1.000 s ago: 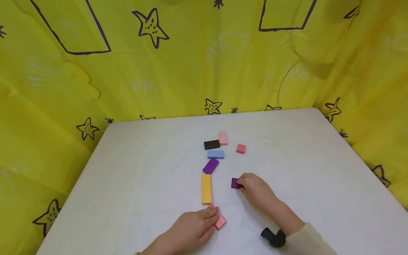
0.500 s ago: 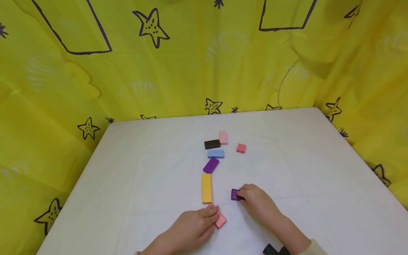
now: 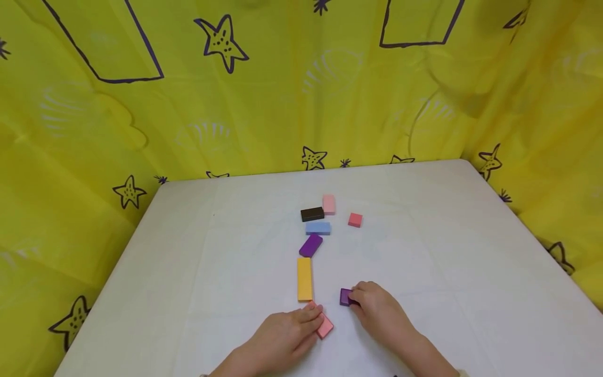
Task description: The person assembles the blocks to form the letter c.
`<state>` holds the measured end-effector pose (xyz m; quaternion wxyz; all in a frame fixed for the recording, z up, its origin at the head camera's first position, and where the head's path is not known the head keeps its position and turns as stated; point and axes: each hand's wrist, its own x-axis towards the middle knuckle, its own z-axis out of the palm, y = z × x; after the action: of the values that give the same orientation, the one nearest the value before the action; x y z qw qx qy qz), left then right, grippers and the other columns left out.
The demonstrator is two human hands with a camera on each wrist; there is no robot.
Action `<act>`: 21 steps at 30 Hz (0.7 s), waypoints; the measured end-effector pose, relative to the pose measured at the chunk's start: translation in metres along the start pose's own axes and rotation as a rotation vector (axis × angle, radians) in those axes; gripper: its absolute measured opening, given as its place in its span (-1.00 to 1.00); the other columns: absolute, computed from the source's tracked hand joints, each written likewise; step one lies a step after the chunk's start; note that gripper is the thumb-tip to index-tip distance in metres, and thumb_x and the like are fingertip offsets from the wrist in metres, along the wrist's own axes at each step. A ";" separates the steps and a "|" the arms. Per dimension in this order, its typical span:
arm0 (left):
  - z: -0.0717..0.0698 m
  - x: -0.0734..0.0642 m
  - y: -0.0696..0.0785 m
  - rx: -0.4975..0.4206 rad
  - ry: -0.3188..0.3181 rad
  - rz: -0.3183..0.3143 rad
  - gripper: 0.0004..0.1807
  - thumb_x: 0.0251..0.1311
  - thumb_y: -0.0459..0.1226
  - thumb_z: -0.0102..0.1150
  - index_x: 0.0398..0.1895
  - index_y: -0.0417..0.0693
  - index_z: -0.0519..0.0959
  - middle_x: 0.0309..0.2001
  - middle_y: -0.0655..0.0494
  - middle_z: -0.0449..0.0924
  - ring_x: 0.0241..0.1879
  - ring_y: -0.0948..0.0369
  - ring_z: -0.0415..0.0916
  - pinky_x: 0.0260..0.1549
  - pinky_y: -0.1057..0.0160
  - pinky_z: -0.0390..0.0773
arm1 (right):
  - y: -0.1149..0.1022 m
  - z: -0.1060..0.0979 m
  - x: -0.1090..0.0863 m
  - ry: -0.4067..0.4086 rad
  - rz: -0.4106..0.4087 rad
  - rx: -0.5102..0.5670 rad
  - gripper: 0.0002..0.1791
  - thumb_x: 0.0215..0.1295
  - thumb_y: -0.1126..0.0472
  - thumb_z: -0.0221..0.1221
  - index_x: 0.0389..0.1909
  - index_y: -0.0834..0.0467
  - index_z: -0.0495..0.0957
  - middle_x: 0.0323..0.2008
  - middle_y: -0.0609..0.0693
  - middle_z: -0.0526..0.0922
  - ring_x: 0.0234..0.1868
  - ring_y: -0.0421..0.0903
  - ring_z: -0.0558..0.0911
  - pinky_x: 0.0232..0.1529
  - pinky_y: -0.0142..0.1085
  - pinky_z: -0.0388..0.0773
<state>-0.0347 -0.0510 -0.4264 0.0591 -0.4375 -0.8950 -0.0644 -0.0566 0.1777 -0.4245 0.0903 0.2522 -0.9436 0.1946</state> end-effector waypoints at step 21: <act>-0.001 0.001 0.001 -0.003 -0.012 0.001 -0.63 0.26 -0.13 0.02 0.08 -0.02 0.55 0.12 0.19 0.46 0.15 0.35 0.33 -0.10 0.40 0.45 | -0.007 0.012 -0.024 0.180 -0.133 0.005 -0.72 -0.31 0.39 0.44 -0.45 0.22 0.65 -0.37 -0.06 0.59 -0.33 -0.11 0.57 -0.33 -0.28 0.56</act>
<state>-0.0343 -0.0494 -0.4251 0.0530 -0.4384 -0.8950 -0.0632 -0.0338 0.1781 -0.4392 0.1867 0.2962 -0.9123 0.2122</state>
